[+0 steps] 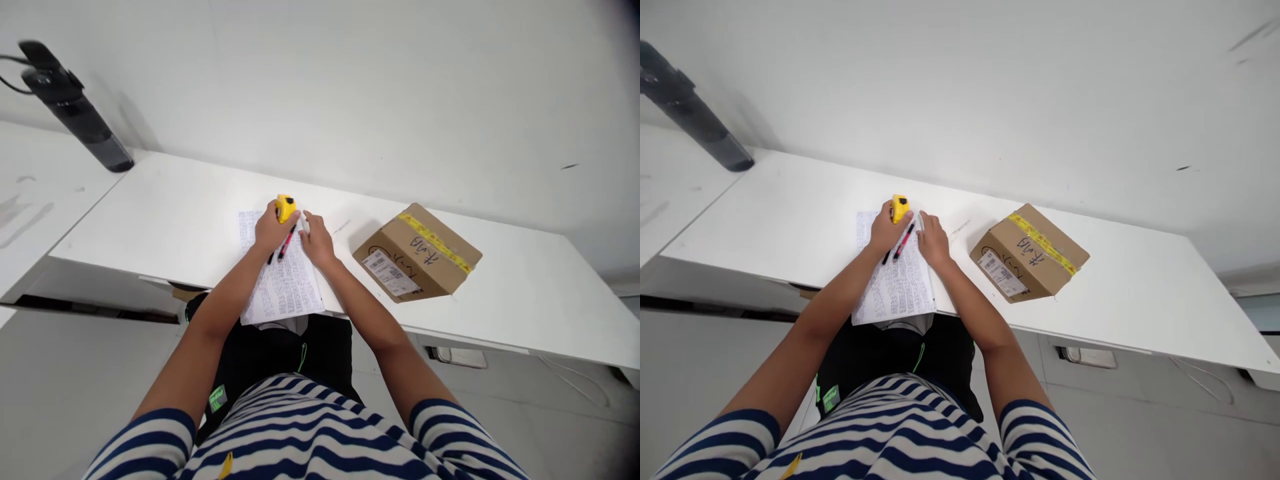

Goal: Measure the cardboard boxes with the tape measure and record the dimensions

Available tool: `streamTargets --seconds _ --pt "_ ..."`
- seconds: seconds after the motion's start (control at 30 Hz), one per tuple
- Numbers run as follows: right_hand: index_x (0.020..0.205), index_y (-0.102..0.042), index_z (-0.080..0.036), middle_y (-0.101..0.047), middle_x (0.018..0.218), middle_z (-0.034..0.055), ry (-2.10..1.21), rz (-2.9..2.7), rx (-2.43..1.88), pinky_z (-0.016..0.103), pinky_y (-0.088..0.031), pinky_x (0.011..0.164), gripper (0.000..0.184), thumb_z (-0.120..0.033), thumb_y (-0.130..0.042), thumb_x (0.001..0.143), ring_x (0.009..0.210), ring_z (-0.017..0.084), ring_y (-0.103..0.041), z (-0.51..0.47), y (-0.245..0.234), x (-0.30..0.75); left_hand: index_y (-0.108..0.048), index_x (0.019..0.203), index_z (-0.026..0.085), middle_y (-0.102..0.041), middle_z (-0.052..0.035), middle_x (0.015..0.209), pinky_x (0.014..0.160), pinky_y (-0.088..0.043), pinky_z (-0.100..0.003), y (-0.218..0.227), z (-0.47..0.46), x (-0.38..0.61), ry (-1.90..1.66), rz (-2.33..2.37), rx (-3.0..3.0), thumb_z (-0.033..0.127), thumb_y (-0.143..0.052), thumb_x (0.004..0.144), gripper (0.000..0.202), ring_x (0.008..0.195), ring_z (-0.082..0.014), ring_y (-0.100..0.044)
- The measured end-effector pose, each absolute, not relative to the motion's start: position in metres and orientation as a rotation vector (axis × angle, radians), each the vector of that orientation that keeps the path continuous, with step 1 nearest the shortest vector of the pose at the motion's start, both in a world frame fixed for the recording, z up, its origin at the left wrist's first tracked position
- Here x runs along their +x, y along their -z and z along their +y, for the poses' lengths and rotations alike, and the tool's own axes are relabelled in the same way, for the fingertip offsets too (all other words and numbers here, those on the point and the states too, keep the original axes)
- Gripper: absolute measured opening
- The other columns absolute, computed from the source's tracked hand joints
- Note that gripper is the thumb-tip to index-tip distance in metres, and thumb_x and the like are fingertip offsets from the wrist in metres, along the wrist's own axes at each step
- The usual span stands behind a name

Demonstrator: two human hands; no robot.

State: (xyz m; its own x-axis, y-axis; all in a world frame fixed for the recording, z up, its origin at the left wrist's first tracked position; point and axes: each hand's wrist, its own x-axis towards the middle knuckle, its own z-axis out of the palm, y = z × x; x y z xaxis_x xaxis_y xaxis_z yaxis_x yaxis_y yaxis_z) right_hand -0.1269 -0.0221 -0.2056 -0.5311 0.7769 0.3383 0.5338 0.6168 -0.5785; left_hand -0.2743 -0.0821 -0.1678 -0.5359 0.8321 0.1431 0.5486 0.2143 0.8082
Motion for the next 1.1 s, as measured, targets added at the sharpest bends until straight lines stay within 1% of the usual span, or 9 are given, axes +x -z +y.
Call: streamTargets --seconds 0.17,0.27,0.4,0.5,0.6,0.67,0.77,0.9,1.1 --pt "0.157 -0.035 -0.017 -0.069 0.119 0.0128 -0.646 -2.285 -1.031 0.044 -0.054 0.087 0.061 -0.03 -0.046 0.098 0.094 0.028 -0.067 -0.025 0.202 -0.133 -0.036 0.139 0.026 -0.065 -0.0114 0.131 0.089 -0.053 -0.034 0.155 -0.087 -0.292 -1.537 2.177 1.151 0.055 -0.068 0.082 0.072 0.115 -0.0245 -0.067" --pt "0.157 -0.033 -0.019 -0.059 0.141 0.0179 -0.596 -2.306 -0.872 0.047 -0.054 0.097 0.068 -0.035 -0.055 0.095 0.117 0.031 -0.064 -0.024 0.195 -0.138 -0.034 0.134 0.028 -0.061 -0.0119 0.139 0.095 -0.053 -0.035 0.137 -0.095 -0.285 -1.594 2.113 1.251 0.049 -0.073 0.079 0.07 0.12 -0.0232 -0.066" --pt "0.155 -0.028 -0.024 -0.033 0.164 0.0198 -0.513 -2.151 -0.586 0.051 -0.048 0.111 0.08 -0.046 -0.066 0.089 0.151 0.032 -0.037 -0.024 0.176 -0.131 -0.03 0.131 0.031 -0.051 -0.013 0.152 0.108 -0.049 -0.039 0.106 -0.119 -0.243 -1.703 1.714 1.38 0.04 -0.078 0.077 0.073 0.133 -0.0222 -0.058" --pt "0.149 -0.031 -0.031 -0.037 0.162 0.0176 -0.453 -1.926 -0.535 0.055 -0.043 0.115 0.069 -0.044 -0.064 0.09 0.153 0.03 -0.036 -0.044 0.166 -0.105 -0.04 0.13 0.03 -0.052 -0.0124 0.151 0.107 -0.051 -0.04 0.079 -0.144 -0.214 -1.502 1.431 1.35 0.05 -0.065 0.088 0.053 0.135 -0.0235 -0.056" --pt "0.143 -0.036 -0.034 -0.055 0.148 0.0164 -0.468 -1.722 -0.466 0.056 -0.046 0.112 0.059 -0.044 -0.063 0.091 0.139 0.031 -0.055 -0.08 0.164 -0.063 -0.06 0.115 0.029 -0.063 -0.0085 0.136 0.103 -0.052 -0.039 0.052 -0.157 -0.201 -1.228 1.351 1.431 0.063 -0.047 0.095 0.042 0.129 -0.0248 -0.059" --pt "0.144 -0.035 -0.034 -0.065 0.135 0.0139 -0.509 -1.605 -0.459 0.053 -0.051 0.107 0.059 -0.041 -0.063 0.092 0.127 0.03 -0.064 -0.105 0.163 -0.031 -0.066 0.097 0.028 -0.07 -0.0066 0.116 0.098 -0.052 -0.038 0.041 -0.154 -0.195 -1.072 1.332 1.481 0.065 -0.056 0.089 0.04 0.116 -0.0245 -0.064" --pt "0.139 -0.045 -0.034 -0.068 0.13 0.0108 -0.672 -1.59 -0.673 0.049 -0.058 0.099 0.054 -0.04 -0.068 0.09 0.117 0.029 -0.069 -0.135 0.154 0.019 -0.064 0.081 0.024 -0.07 -0.0045 0.096 0.088 -0.052 -0.035 0.038 -0.137 -0.183 -0.869 1.178 1.41 0.062 -0.072 0.078 0.039 0.094 -0.0209 -0.065" --pt "0.127 -0.061 -0.032 -0.072 0.117 0.0073 -0.973 -1.617 -0.835 0.038 -0.064 0.079 0.045 -0.042 -0.075 0.085 0.099 0.025 -0.073 -0.151 0.133 0.079 -0.065 0.084 0.022 -0.067 -0.0029 0.087 0.083 -0.05 -0.033 0.046 -0.118 -0.151 -0.565 1.018 1.37 0.061 -0.075 0.078 0.041 0.082 -0.0164 -0.062" --pt "0.124 -0.067 -0.032 -0.076 0.109 0.0063 -0.961 -1.534 -0.98 0.033 -0.063 0.069 0.051 -0.034 -0.083 0.076 0.086 0.021 -0.074 -0.158 0.127 0.145 -0.057 0.075 0.022 -0.059 0.0018 0.069 0.071 -0.046 -0.03 0.054 -0.116 -0.102 -0.466 1.054 1.394 0.051 -0.083 0.068 0.039 0.069 -0.0143 -0.055"
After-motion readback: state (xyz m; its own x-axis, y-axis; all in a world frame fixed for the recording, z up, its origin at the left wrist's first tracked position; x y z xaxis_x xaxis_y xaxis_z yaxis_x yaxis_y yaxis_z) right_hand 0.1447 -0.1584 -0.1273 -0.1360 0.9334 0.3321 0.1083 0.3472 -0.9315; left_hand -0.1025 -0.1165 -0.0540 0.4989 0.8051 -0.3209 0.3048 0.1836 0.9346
